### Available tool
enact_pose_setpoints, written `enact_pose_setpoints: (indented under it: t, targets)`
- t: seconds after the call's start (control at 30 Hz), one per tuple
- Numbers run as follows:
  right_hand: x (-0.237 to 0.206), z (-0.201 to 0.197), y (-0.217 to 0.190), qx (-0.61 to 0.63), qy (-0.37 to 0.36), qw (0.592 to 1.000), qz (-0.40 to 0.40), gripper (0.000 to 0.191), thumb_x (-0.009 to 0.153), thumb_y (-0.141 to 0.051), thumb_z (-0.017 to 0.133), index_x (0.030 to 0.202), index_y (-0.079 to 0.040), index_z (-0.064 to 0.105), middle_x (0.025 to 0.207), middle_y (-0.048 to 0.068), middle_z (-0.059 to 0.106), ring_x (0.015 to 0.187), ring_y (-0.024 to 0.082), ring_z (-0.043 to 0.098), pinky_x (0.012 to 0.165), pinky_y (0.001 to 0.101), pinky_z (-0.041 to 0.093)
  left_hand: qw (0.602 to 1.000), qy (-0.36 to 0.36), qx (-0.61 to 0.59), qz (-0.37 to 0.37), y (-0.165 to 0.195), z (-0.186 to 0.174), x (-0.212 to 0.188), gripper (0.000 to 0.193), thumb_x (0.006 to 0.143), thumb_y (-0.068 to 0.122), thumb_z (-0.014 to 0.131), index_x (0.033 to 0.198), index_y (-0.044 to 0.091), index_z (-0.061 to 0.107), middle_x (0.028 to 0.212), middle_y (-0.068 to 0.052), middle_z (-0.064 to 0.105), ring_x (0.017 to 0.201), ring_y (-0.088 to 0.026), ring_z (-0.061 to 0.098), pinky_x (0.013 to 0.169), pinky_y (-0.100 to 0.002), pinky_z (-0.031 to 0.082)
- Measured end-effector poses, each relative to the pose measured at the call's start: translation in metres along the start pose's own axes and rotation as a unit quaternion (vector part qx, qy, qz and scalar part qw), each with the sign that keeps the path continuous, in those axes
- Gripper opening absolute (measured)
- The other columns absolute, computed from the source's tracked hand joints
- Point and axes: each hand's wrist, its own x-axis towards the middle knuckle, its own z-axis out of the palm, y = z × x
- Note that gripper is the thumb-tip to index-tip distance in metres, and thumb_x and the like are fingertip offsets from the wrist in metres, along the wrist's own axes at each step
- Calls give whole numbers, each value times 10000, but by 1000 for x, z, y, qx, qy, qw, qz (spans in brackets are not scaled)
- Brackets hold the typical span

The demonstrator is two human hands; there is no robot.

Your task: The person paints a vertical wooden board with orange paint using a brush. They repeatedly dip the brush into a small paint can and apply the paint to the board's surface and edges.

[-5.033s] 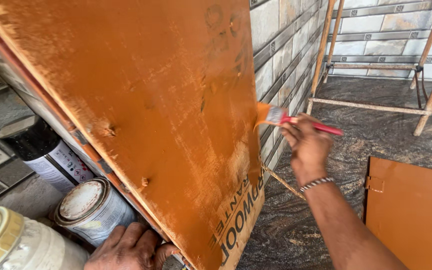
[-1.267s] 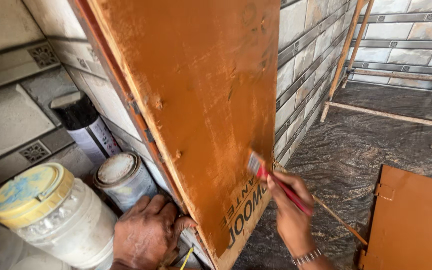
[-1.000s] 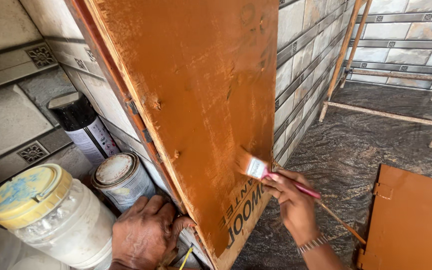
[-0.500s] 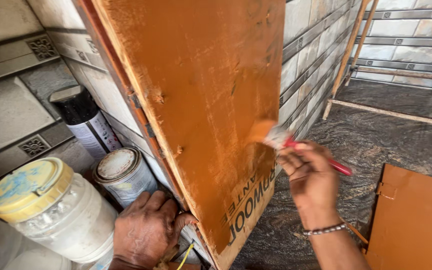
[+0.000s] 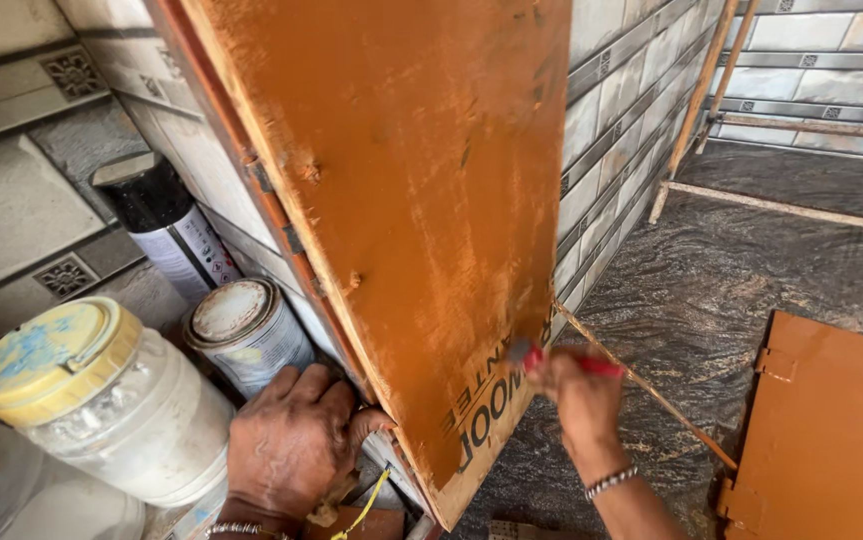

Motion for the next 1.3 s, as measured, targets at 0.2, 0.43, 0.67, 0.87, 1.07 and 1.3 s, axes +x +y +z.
enact_pose_setpoints:
  t: [0.2,0.43,0.67,0.87,1.07,1.3]
  targets:
    - [13,3,-55,452,-58,889,43,89,964,6,586,933,31,666,880,172,712,740,209,730,624,260,635,999,-27,17,-13,2,-4,3,437,710,581,716,688,144,703,766,-2,601,728,-219,629,572,-372,531]
    - [-2,-17,19,52,151,972,172,89,957,-3,561,965,50,633,858,174,718,689,234,738,565,302,643,999,-31,5,-15,2,-4,3,390,716,560,700,713,171,724,755,0,598,709,-219,632,554,-377,533]
    - [47,-3,-24,63,83,993,49,94,928,24,604,994,71,653,897,172,737,740,201,761,586,248,644,998,-56,21,-28,3,-2,4,403,726,579,689,736,178,730,785,18,617,739,-202,645,580,-366,543]
    - [38,8,-29,289,94,953,-15,18,941,-23,636,949,-28,652,939,123,720,731,163,696,564,210,580,997,-67,20,-38,4,-2,8,381,716,552,689,777,184,762,794,2,630,756,-215,655,591,-372,548]
    - [17,-4,17,-41,37,998,12,91,918,-31,646,963,-5,721,866,89,724,650,151,628,532,252,556,1000,-26,1,-15,1,0,8,378,718,532,698,785,168,775,803,-4,644,730,-227,645,582,-372,542]
    - [67,20,-57,60,28,992,-107,90,948,-56,663,978,20,700,910,110,723,789,165,707,701,236,630,996,-79,7,-30,0,2,10,409,710,551,693,798,165,795,782,-9,639,759,-230,645,566,-367,555]
